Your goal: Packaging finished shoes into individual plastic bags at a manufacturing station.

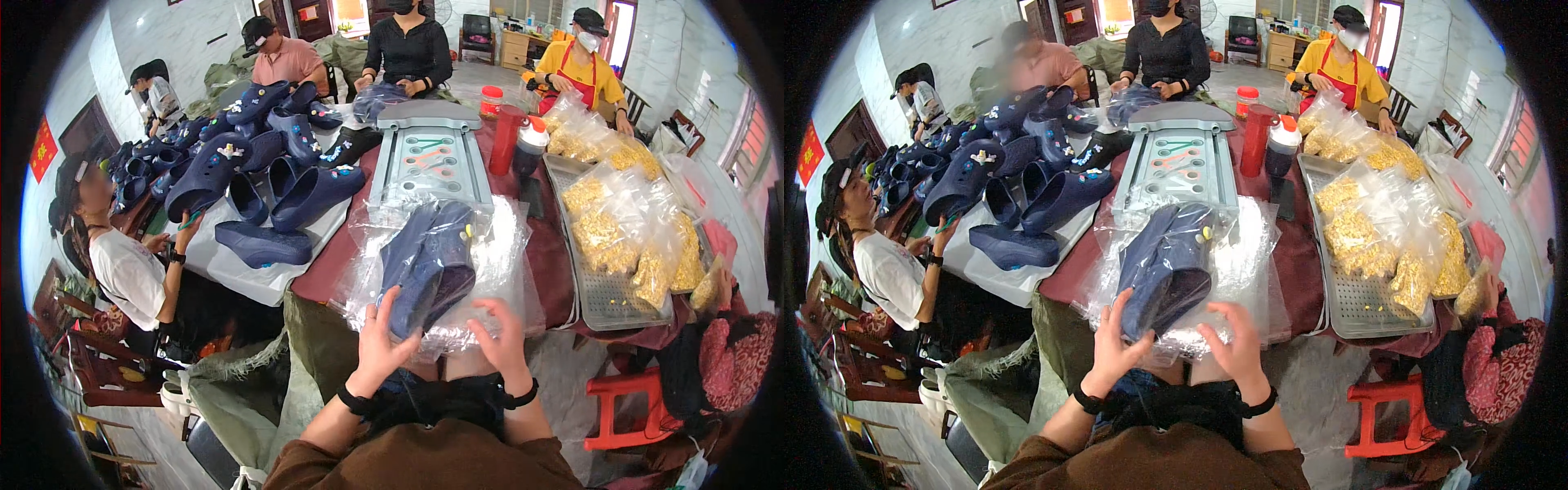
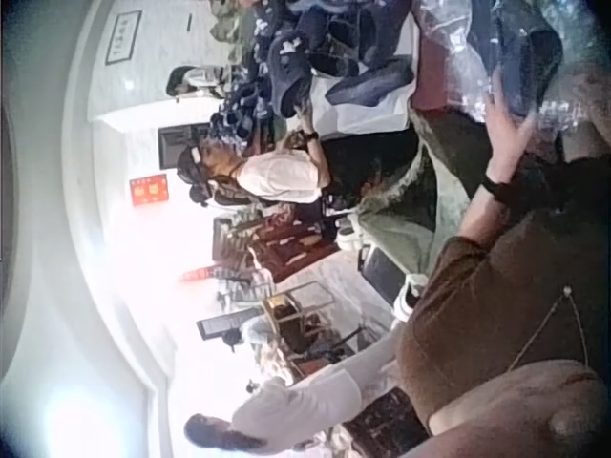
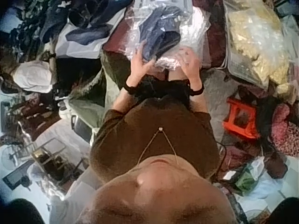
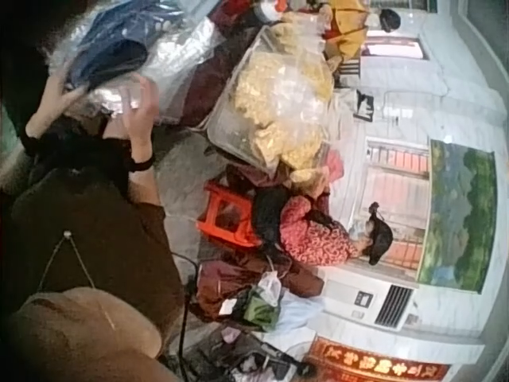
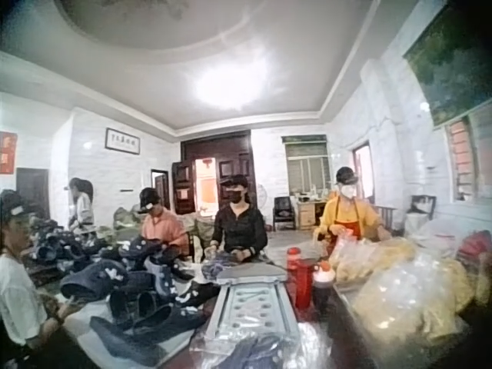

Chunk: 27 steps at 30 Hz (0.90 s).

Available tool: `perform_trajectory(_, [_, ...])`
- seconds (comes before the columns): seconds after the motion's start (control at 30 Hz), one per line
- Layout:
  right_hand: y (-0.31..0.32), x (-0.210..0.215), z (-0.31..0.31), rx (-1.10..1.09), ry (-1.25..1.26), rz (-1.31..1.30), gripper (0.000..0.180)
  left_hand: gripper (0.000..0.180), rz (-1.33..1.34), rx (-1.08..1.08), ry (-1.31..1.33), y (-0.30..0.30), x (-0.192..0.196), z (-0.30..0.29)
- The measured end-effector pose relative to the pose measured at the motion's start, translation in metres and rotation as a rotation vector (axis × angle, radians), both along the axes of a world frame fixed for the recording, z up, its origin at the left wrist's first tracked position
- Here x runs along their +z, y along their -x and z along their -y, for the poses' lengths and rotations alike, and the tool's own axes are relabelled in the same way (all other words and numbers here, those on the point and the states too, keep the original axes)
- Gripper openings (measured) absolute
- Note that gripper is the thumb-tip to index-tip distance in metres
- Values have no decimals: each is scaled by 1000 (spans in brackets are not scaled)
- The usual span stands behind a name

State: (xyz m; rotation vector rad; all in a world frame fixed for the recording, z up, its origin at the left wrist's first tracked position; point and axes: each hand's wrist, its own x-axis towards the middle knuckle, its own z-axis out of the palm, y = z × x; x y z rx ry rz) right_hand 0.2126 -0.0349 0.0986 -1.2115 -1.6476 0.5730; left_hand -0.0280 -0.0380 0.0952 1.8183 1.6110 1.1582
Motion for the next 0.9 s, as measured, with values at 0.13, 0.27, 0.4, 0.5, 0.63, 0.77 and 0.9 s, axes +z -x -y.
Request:
perform_trajectory(0.13, [-5,-19,-12,-92,-120,110,37,82,54,2,-108,12,-7,-8])
perform_trajectory(0.27, [-8,-39,-11,-72,-75,309,43,82,-23,15,-160,10,-9,-8])
perform_trajectory(0.4, [-14,-47,-15,-27,-55,262,44,82,22,18,-108,7,-9,-5])
perform_trajectory(0.5, [-14,-54,-14,-60,-96,266,41,81,16,16,-96,9,-11,-6])
perform_trajectory(0.63, [-12,-55,-12,-57,-116,251,40,80,112,0,-88,20,-19,-10])
perform_trajectory(0.77, [-13,-61,-10,-43,-110,221,40,69,662,-96,145,48,1,4])
perform_trajectory(0.9, [-14,-64,-7,-70,-75,200,40,62,895,-11,421,98,64,38])
